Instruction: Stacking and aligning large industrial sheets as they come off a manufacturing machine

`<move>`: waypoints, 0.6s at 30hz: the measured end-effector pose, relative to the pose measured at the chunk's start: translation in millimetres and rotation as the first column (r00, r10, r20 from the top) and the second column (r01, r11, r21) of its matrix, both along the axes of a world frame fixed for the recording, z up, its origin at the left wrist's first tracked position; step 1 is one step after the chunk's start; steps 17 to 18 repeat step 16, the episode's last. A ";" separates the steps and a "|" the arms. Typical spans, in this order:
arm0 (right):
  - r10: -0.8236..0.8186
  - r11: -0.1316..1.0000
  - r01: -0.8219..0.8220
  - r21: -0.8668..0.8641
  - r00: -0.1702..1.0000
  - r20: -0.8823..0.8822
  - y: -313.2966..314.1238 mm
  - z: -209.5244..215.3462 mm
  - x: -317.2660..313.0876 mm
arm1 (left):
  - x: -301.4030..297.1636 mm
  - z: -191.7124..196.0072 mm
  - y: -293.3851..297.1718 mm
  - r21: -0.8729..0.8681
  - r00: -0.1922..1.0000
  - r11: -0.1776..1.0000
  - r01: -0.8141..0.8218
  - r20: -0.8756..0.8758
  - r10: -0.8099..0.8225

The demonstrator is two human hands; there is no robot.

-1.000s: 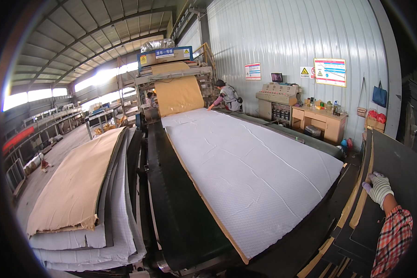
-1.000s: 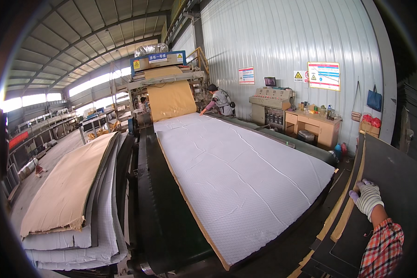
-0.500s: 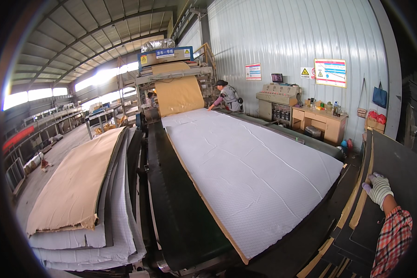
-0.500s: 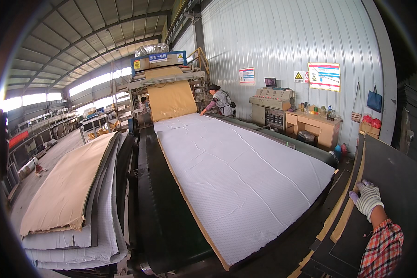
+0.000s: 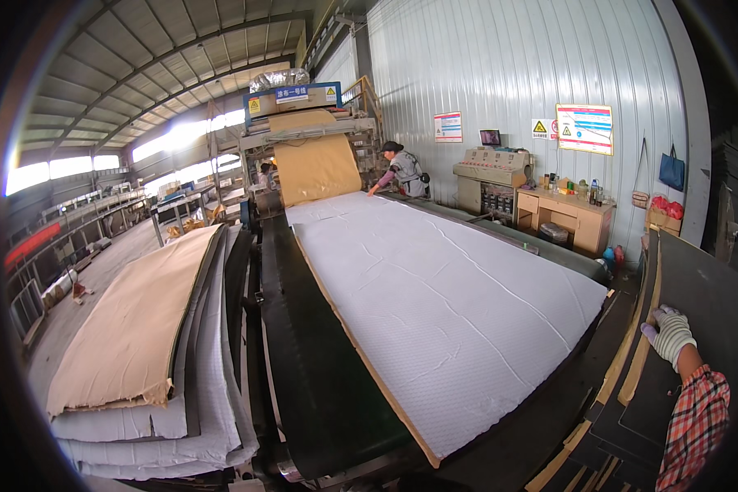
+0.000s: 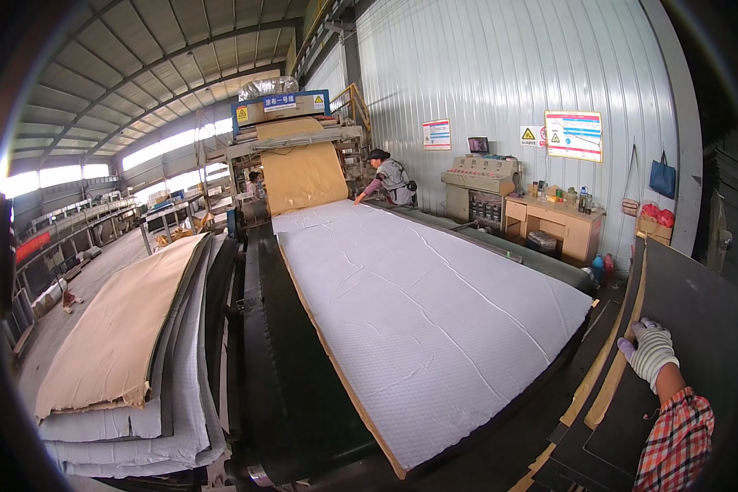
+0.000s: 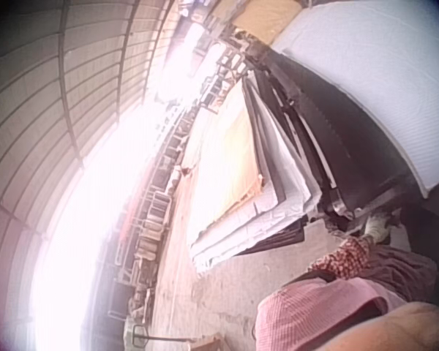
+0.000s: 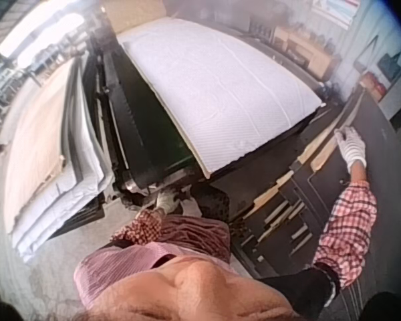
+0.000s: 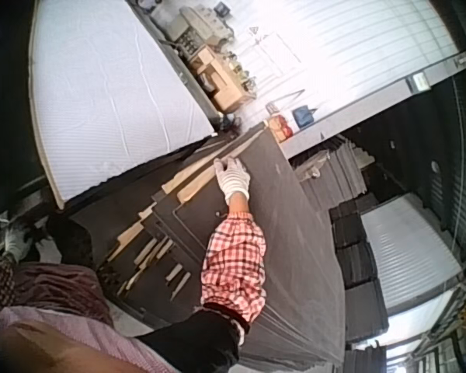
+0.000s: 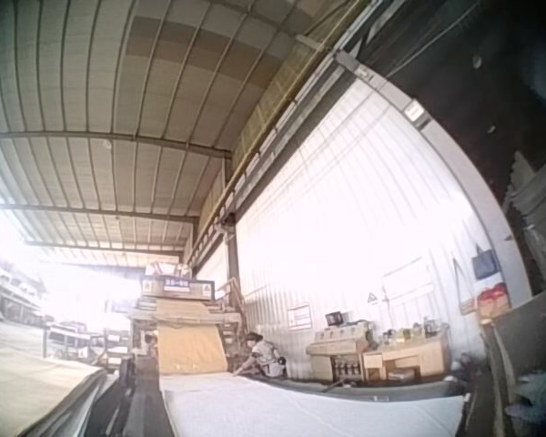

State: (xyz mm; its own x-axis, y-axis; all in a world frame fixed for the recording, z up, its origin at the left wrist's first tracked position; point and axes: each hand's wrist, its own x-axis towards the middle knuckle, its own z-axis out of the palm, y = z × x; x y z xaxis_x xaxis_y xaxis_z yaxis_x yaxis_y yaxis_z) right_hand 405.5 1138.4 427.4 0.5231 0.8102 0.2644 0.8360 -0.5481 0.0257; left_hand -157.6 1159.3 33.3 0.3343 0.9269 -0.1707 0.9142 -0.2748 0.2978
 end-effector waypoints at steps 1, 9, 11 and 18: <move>-0.001 1.000 0.001 0.000 1.000 0.001 0.1 -0.3 0.5 | 0.2 0.5 0.1 -0.001 1.000 1.000 0.002 -0.007 -0.002; 0.006 1.000 -0.006 0.012 1.000 0.000 0.1 -0.7 0.3 | -0.7 -2.5 1.0 -0.007 1.000 1.000 0.006 0.006 -0.006; 0.002 1.000 -0.002 0.008 1.000 0.001 -0.1 -0.5 0.4 | -1.1 -3.1 0.9 0.001 1.000 1.000 0.009 0.019 -0.009; 0.000 1.000 0.000 -0.006 1.000 -0.020 0.4 1.4 -0.3 | -1.2 -3.7 1.8 -0.005 1.000 1.000 0.013 0.014 -0.013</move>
